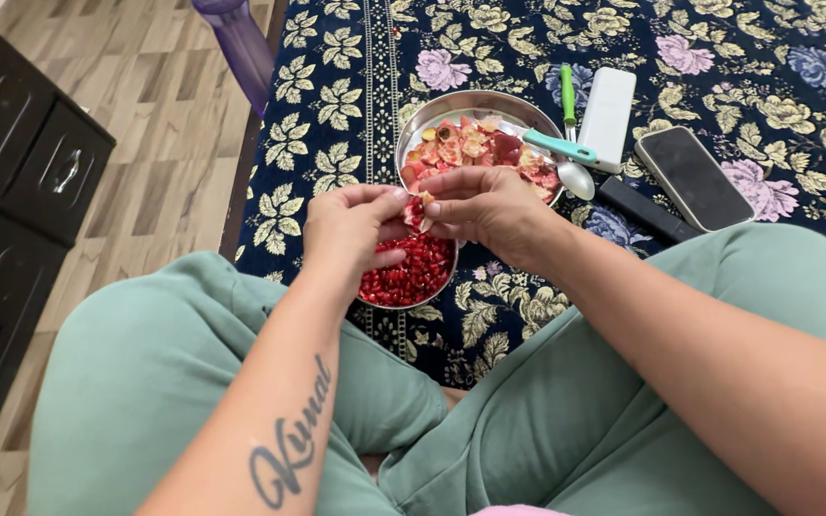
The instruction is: The person sits cross-legged on the floor and separates pomegranate arils from the fruit by hand. They place the arils into a small metal bowl and discard the membranes and rind into a larger metal plate. The process continues throughout the clip.
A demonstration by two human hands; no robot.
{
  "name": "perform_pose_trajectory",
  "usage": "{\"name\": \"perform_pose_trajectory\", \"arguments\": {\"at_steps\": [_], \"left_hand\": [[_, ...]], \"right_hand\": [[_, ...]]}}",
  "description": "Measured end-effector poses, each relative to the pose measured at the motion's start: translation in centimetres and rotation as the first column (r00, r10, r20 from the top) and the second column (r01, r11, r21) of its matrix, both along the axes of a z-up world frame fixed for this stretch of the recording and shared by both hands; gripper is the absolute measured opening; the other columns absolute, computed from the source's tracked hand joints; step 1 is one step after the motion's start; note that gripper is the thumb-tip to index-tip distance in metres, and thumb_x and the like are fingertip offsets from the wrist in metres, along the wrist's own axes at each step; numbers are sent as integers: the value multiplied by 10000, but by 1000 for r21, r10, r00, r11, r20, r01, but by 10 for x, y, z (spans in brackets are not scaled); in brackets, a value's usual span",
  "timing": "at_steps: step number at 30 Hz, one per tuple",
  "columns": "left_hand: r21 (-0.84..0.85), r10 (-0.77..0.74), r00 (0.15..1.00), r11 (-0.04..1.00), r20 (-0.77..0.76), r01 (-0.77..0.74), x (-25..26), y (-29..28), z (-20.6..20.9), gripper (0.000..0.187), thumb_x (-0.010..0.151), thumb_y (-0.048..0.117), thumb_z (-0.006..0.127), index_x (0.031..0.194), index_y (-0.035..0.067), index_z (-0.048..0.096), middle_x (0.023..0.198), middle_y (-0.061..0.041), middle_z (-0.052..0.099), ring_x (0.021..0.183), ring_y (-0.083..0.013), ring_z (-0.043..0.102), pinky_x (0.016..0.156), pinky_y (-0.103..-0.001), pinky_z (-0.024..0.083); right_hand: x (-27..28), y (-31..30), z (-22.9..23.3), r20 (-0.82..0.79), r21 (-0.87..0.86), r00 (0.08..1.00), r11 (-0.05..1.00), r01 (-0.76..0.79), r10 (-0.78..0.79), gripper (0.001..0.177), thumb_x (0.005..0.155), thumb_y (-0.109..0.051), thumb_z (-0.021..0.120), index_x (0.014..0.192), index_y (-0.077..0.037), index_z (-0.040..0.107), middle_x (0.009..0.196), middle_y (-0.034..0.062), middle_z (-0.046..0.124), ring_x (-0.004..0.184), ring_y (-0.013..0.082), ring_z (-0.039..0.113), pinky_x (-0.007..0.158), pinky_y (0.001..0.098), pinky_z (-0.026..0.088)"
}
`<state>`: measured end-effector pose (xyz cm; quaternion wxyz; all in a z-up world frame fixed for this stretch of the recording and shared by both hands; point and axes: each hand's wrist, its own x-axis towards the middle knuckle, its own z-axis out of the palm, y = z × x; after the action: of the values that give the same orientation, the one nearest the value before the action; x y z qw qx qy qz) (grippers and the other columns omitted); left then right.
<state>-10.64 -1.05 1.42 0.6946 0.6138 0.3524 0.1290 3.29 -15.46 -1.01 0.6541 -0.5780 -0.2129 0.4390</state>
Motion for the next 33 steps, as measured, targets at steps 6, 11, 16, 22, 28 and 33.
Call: {"name": "perform_pose_trajectory", "arguments": {"at_steps": [6,11,16,22,28,33], "left_hand": [[-349,19,991,937,136,30,-9,14,-10,246,957,244,629,1158,112,678,1047,-26,753,983,-199,745,724,-370,645],[-456,98,980,890,172,-9,-12,15,-10,264,929,174,667,1191,140,667,1048,-20,760,957,-177,756,776,-377,646],[-425,90,985,905,148,-19,-13,12,-10,265,901,128,714,1165,131,687,1018,-17,759,912,-150,758,770,-364,654],[-35,51,997,998,-49,-53,-10,6,-14,237,822,88,770,1055,108,735,933,-33,786,838,-158,765,693,-343,656],[661,177,931,746,-320,85,-11,6,-20,342,676,152,877,934,124,654,882,-61,786,855,-215,756,824,-370,578],[749,205,925,653,-321,115,-5,6,-22,290,735,116,786,967,132,614,876,-90,751,877,-314,733,828,-429,564]], "right_hand": [[-2,-1,5,-134,70,991,998,-2,11,240,926,-46,715,1165,-28,698,1061,46,739,960,155,730,868,315,637],[1,-2,9,-226,62,974,998,11,3,277,924,-50,682,1197,-77,647,1022,70,731,899,209,744,850,389,664],[3,-2,8,-259,118,965,993,-3,34,314,935,-27,668,1246,-57,643,1028,80,726,905,218,750,860,395,659],[3,-3,8,-151,5,988,1000,-31,31,340,931,-20,632,1270,3,649,1058,113,742,933,224,759,858,382,670],[7,-6,17,-128,-30,992,1000,-6,2,293,929,-19,623,1221,-8,649,1070,112,729,929,241,756,860,391,658],[-1,-1,15,-265,105,957,990,-89,114,255,927,-11,620,1181,-12,627,1051,149,718,979,268,778,914,367,663]]}}
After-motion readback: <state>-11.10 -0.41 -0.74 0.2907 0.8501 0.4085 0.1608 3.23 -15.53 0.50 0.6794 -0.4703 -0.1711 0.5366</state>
